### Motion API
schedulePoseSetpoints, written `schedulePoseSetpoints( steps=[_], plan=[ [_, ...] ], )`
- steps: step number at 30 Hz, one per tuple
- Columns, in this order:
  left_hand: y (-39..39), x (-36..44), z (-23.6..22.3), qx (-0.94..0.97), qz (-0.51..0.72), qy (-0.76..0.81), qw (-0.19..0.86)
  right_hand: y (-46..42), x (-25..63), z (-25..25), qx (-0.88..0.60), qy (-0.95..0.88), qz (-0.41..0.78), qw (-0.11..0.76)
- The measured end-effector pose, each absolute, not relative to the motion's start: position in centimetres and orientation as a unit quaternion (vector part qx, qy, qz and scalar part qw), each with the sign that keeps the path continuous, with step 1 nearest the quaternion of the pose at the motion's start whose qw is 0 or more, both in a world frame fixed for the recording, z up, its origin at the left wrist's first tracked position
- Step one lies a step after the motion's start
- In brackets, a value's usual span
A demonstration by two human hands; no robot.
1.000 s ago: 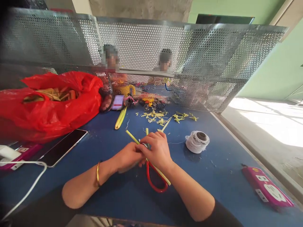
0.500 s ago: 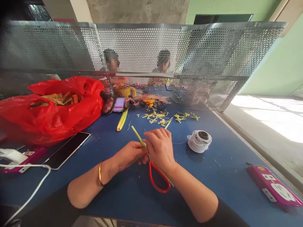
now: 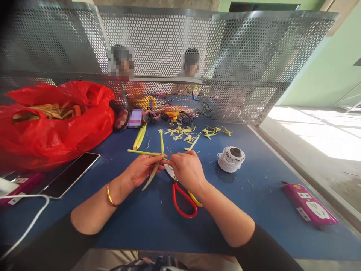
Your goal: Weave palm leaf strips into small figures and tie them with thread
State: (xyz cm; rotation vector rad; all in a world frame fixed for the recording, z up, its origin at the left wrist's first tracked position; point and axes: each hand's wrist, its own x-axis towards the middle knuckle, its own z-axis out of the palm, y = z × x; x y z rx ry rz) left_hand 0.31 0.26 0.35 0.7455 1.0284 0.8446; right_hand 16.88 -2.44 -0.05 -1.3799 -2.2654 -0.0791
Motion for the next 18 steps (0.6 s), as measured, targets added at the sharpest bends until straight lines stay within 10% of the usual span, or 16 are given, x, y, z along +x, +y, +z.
schedulePoseSetpoints(
  steps=[18],
  plan=[
    [0.5,0.7,-0.1,0.27,0.418,0.4,0.769,-2.7,15.8,-0.9,-0.313,-0.902,-0.224,0.198]
  ],
)
